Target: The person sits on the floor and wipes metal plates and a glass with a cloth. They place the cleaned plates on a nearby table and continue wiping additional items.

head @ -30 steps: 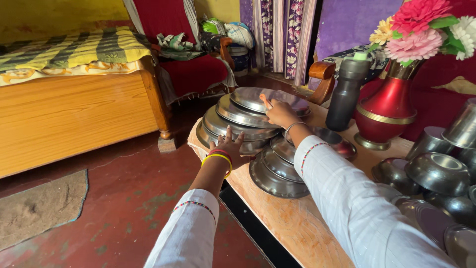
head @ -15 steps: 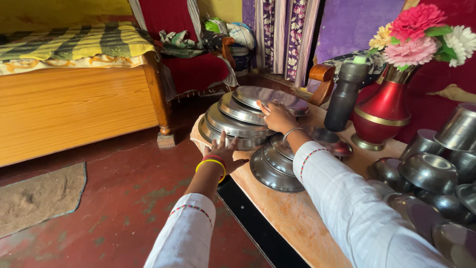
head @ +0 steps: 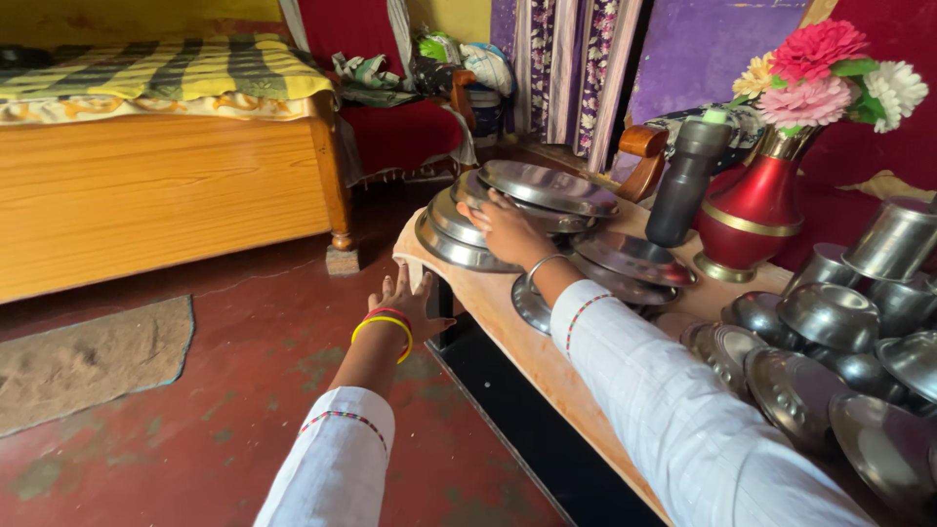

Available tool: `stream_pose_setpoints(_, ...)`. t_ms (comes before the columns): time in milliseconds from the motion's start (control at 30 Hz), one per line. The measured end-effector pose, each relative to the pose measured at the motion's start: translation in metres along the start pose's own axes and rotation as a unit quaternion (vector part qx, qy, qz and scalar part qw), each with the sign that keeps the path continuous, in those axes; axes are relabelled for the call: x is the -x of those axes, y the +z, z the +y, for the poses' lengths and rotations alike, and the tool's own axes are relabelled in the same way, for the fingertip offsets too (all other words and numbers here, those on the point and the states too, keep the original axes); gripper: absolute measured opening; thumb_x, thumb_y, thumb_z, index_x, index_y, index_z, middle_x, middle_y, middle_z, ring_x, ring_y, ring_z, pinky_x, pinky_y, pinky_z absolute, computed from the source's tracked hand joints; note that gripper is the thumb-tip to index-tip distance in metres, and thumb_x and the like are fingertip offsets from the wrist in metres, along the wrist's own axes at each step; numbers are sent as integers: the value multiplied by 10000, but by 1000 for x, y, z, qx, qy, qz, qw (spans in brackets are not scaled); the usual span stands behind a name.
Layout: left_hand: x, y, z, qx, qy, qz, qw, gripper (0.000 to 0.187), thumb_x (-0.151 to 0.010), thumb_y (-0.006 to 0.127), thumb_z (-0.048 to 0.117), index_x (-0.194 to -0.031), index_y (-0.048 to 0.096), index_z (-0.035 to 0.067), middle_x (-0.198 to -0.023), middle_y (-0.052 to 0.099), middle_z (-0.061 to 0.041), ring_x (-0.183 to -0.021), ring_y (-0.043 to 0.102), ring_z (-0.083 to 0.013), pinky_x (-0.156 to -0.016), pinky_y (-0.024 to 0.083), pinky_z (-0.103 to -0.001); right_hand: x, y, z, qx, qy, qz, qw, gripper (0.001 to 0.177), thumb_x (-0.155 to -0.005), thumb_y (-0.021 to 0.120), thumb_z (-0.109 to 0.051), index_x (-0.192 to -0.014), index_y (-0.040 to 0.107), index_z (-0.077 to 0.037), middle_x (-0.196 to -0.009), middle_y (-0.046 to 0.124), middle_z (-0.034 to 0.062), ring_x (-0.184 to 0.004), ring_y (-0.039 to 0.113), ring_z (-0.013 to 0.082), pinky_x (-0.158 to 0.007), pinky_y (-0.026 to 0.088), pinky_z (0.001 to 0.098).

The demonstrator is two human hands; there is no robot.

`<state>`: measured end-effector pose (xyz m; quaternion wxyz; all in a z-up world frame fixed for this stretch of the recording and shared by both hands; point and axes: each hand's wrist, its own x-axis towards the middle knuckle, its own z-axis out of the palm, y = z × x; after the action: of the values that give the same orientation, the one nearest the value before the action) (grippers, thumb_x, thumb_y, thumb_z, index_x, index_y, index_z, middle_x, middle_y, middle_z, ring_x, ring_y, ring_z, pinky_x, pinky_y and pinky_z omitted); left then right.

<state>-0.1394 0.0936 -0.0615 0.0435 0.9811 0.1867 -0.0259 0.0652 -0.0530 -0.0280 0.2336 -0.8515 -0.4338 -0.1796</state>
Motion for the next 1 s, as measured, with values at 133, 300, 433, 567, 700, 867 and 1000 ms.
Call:
stream_pose_setpoints(133, 27, 9, -36, 6, -32, -23, 999, 1091, -828, 643, 737, -1651, 72, 306, -1727, -121, -94, -1579, 65, -378, -1193, 237, -581, 12, 16, -62, -18, -30, -11, 999, 416, -857, 642, -102, -1270, 591, -85, -1601, 352, 196, -1408, 422, 403, -1099, 413, 469)
stream_pose_setpoints(300, 73, 26, -95, 77, -94, -41, 992, 1105, -818, 621, 784, -1637, 46, 316, -1715, -143, -80, -1587, 24, -343, -1220, 184, -583, 36, 57, -138, -72, -36, -43, 996, 470, -865, 598, -98, -1331, 589, -154, -1620, 358, 149, -1417, 447, 370, -1099, 433, 448)
stream_pose_setpoints(433, 122, 42, -144, 87, -123, -44, 988, 1127, -805, 620, 796, -1653, 76, 290, -1725, -86, -116, -1576, 96, -375, -1209, 225, -599, 62, 101, -201, -66, -68, -91, 991, 432, -897, 631, -138, -1327, 588, -137, -1628, 361, 175, -1419, 450, 388, -1115, 434, 462)
stream_pose_setpoints(567, 175, 62, -194, 101, -169, -52, 979, 1122, -803, 622, 785, -1653, 90, 281, -1727, -67, -117, -1579, 103, -369, -1199, 252, -601, 89, 151, -264, -121, -31, -174, 977, 486, -868, 654, -163, -1341, 547, -174, -1612, 335, 123, -1380, 456, 350, -1029, 445, 478)
stream_pose_setpoints(700, 234, 95, -242, 100, -207, -68, 971, 1112, -813, 628, 778, -1651, 112, 261, -1731, -45, -124, -1570, 137, -385, -1199, 269, -574, 120, 196, -320, -150, -130, -174, 964, 417, -853, 721, -148, -1259, 626, -125, -1500, 496, 172, -1403, 462, 371, -1045, 463, 473)
stream_pose_setpoints(867, 305, 137, -290, 127, -280, -84, 948, 1105, -814, 665, 745, -1648, 134, 252, -1723, -9, -125, -1559, 141, -408, -1209, 228, -574, 160, 218, -369, -179, -125, -270, 938, 450, -821, 708, -130, -1262, 615, -112, -1451, 552, 169, -1315, 553, 372, -923, 536, 490)
stream_pose_setpoints(1000, 347, 174, -316, 166, -320, -77, 930, 1082, -813, 675, 706, -1648, 168, 240, -1722, 49, -131, -1543, 190, -408, -1194, 265, -560, 193, 235, -400, -238, -35, -365, 899, 489, -821, 649, -104, -1300, 549, -98, -1432, 529, 162, -1078, 717, 361, -805, 611, 435)
